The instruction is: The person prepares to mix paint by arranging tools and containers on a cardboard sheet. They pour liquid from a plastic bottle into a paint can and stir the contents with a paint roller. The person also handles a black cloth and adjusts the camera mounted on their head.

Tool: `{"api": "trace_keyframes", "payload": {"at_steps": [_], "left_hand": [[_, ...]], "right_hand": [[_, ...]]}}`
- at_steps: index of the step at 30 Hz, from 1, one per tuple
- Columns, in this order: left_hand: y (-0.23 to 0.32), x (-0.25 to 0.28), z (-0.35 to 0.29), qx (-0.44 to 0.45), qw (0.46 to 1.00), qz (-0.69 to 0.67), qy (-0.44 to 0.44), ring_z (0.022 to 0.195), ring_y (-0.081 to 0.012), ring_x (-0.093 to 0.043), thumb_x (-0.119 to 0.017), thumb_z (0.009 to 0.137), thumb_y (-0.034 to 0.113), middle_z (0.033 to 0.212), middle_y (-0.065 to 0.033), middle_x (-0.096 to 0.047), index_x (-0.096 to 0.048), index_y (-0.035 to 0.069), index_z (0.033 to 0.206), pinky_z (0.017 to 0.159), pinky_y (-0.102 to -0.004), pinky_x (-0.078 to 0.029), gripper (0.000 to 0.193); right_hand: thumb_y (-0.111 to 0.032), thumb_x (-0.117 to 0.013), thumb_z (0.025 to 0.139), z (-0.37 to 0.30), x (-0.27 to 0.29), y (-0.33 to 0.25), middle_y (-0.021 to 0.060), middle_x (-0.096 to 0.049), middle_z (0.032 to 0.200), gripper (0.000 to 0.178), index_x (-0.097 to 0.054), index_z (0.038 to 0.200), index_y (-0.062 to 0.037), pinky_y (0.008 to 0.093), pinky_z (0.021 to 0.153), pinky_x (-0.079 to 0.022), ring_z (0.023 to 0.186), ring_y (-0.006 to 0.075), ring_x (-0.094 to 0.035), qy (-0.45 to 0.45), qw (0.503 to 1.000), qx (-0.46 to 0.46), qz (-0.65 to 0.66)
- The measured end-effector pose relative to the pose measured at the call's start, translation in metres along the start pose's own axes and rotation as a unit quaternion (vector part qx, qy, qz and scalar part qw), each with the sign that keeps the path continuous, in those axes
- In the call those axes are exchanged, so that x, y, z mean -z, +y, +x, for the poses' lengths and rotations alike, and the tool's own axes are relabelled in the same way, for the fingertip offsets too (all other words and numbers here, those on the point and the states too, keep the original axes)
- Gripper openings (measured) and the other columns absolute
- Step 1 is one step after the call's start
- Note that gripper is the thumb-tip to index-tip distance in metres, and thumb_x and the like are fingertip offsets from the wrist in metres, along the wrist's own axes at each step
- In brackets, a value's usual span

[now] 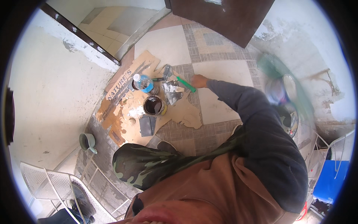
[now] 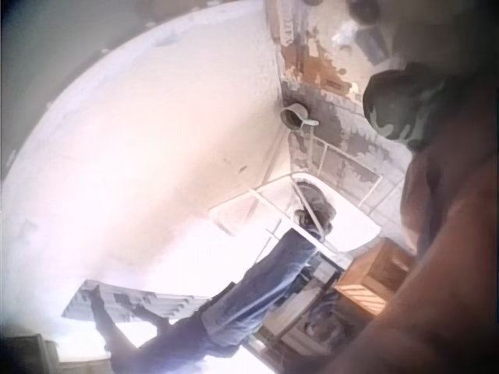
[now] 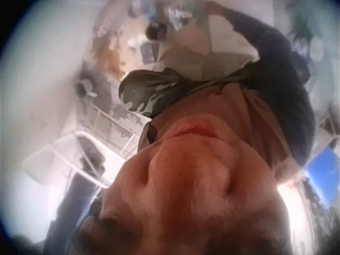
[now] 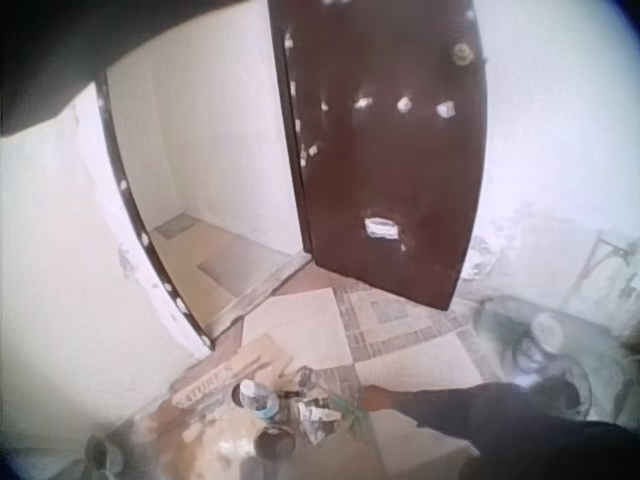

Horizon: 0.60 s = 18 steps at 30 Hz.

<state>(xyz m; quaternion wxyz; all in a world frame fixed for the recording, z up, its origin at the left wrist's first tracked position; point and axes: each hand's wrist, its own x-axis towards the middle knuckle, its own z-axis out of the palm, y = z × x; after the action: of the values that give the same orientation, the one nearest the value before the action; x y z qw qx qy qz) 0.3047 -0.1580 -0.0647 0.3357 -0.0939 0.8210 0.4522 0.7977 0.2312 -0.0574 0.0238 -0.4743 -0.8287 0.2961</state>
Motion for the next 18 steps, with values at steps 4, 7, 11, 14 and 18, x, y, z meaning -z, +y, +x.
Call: {"api": "trace_keyframes", "payload": {"at_steps": [4,7,11,14,18], "left_hand": [[-0.012,0.032,-0.01,0.034,0.999,-0.006,-0.014,0.09,-0.0266,-0.067,-0.063,0.098,0.018,0.101,-0.0164,-0.069,-0.061,-0.005,0.125,0.077,-0.0352,-0.055,0.035],[-0.022,0.052,-0.02,0.053,0.998,-0.01,-0.025,0.09,-0.0262,-0.067,-0.063,0.098,0.017,0.101,-0.0161,-0.069,-0.061,-0.004,0.125,0.076,-0.0349,-0.055,0.034],[-0.038,0.087,-0.04,0.082,0.996,-0.017,-0.032,0.089,-0.0257,-0.067,-0.062,0.099,0.017,0.101,-0.0158,-0.069,-0.06,-0.004,0.125,0.075,-0.0345,-0.055,0.033],[-0.059,0.119,-0.058,0.103,0.994,-0.03,-0.025,0.088,-0.0253,-0.067,-0.062,0.099,0.016,0.101,-0.0155,-0.068,-0.06,-0.003,0.125,0.075,-0.0342,-0.055,0.032],[-0.085,0.15,-0.082,0.121,0.991,-0.05,-0.015,0.088,-0.0248,-0.067,-0.062,0.099,0.015,0.101,-0.0152,-0.068,-0.06,-0.003,0.125,0.074,-0.0338,-0.056,0.031]], "right_hand": [[-0.022,-0.058,0.085,0.013,-0.022,-0.016,0.0283,-0.069,0.1,0.029,-0.071,0.097,0.0018,0.0498,0.086,-0.053,0.095,0.0441,-0.067,0.127,0.973,-0.141,0.133],[-0.025,-0.059,0.085,0.019,-0.031,-0.014,0.0277,-0.069,0.105,0.031,-0.072,0.098,0.0001,0.0495,0.087,-0.053,0.097,0.0435,-0.067,0.186,0.951,-0.188,0.16],[-0.028,-0.061,0.085,0.028,-0.04,0.001,0.0271,-0.07,0.1,0.033,-0.073,0.089,0.0017,0.0501,0.082,-0.053,0.093,0.0412,-0.069,0.113,0.956,-0.189,0.195],[-0.031,-0.062,0.085,0.035,-0.048,0.003,0.0266,-0.071,0.089,0.035,-0.073,0.081,0.0028,0.0504,0.076,-0.052,0.086,0.0401,-0.07,0.102,0.956,-0.169,0.218],[-0.032,-0.064,0.084,0.035,-0.058,-0.007,0.0262,-0.069,0.08,0.037,-0.071,0.078,0.0037,0.0489,0.071,-0.051,0.078,0.0414,-0.069,0.112,0.938,-0.175,0.277]]}}
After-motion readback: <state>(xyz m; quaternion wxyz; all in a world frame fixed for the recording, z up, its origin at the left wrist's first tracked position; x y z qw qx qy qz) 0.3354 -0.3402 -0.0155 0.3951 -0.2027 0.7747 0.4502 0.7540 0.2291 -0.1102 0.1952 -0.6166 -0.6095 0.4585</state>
